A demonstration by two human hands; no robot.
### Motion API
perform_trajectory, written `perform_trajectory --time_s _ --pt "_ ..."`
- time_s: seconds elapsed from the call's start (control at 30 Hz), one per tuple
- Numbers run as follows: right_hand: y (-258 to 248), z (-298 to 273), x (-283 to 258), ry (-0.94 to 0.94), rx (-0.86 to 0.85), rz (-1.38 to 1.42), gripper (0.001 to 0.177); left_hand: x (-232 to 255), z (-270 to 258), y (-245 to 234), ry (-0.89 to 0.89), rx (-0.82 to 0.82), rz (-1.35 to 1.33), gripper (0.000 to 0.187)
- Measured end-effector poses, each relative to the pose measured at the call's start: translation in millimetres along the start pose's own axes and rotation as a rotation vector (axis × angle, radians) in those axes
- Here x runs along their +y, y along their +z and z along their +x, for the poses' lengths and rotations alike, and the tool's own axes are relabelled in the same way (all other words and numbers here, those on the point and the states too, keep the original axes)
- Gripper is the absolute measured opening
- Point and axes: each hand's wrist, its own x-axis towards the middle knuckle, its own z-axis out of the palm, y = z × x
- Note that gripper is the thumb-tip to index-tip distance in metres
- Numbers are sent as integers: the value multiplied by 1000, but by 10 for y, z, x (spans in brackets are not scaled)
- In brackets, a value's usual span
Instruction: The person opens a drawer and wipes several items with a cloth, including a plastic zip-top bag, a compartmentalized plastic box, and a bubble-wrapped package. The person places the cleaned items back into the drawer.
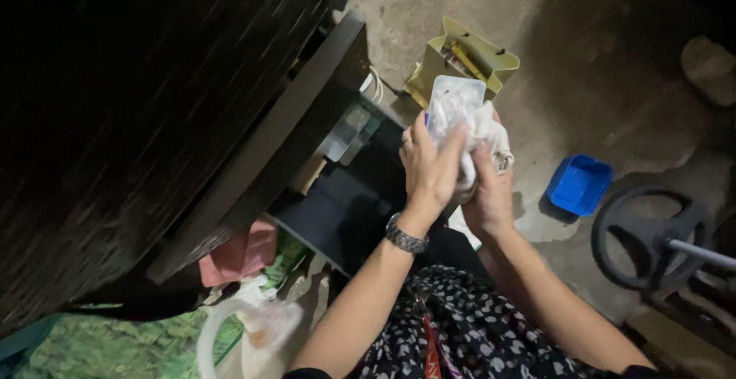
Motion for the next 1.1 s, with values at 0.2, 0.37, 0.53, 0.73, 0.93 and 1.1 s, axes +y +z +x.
perform_trajectory --time_s 0.2,0.37,0.53,0.73,0.93,1.1 --pt "-382 774 -20 32 -29 -84 48 440 187 208 -89 -61 -89 125" --pt "-472 1381 -231 74 -76 -66 49 710 453 259 -179 -180 -325 127" --pt "-532 1865 -338 140 -209 -65 42 800 485 348 -101 -307 -447 107" --pt "-648 2051 -430 -157 -45 -576 38 578 445 108 -351 -789 -1352 64" --pt "-681 1368 -811 313 -14 -243 49 420 486 86 -468 -852 -1390 62" --pt "-503 1269 -754 161 -95 -248 51 352 552 227 -213 -516 -776 49"
